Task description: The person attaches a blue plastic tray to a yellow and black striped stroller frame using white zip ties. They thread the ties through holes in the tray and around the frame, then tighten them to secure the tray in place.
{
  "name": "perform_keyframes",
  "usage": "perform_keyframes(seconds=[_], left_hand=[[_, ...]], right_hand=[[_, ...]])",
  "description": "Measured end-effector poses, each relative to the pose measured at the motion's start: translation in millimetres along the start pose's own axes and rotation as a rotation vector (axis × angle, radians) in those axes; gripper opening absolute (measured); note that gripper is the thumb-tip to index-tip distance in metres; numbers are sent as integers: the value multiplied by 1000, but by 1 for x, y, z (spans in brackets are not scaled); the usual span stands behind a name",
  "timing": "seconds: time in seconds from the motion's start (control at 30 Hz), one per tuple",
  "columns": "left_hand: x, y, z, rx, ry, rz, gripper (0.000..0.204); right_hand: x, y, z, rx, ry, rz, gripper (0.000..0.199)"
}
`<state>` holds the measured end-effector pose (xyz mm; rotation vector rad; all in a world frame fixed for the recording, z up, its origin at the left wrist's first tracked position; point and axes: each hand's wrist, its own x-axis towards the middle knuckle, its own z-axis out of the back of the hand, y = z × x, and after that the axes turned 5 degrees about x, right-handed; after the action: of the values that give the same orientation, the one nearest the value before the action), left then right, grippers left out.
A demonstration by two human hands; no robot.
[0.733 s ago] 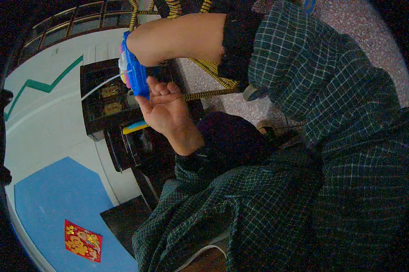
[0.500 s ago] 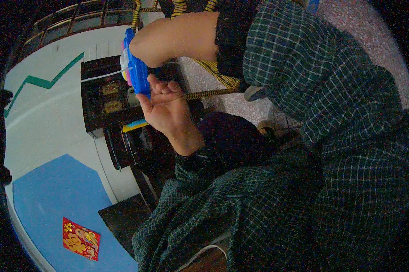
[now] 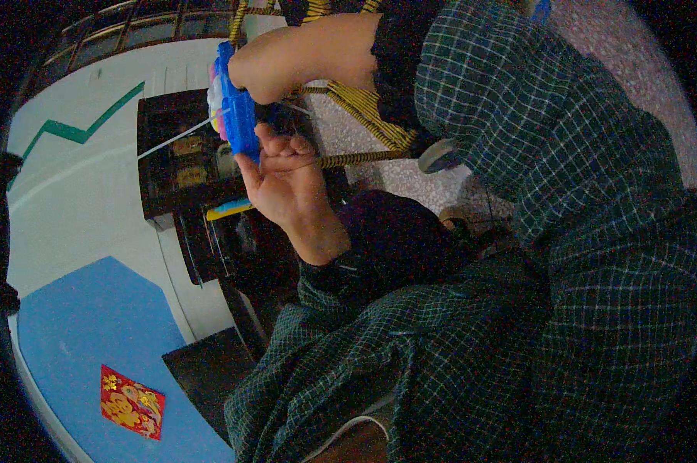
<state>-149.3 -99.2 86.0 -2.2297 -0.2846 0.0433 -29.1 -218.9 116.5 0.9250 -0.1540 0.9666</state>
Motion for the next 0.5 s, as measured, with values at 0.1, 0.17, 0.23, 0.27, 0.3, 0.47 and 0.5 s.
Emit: perform_keyframes(seconds=[0.1, 0.17, 0.23, 0.27, 0.3, 0.47, 0.5], left_hand=[[0, 0, 1, 21, 11, 3, 45], [0, -1, 1, 37, 49, -10, 45], [0, 1, 0, -29, 102, -16, 47], [0, 2, -1, -45, 67, -6, 48], [0, 2, -1, -63, 33, 5, 48], [-1, 5, 1, -52, 35, -26, 49], [-1, 5, 2, -52, 46, -25, 49]], right_hand=[[1, -3, -5, -10, -9, 9, 15], [1, -5, -6, 7, 17, 8, 16], [0, -8, -4, 37, 20, 53, 16], [1, -9, -3, 36, 19, 73, 16], [1, -9, -3, 68, 25, 59, 17], [-1, -11, -7, 82, 30, -9, 17], [0, -12, -7, 80, 28, 8, 17]])
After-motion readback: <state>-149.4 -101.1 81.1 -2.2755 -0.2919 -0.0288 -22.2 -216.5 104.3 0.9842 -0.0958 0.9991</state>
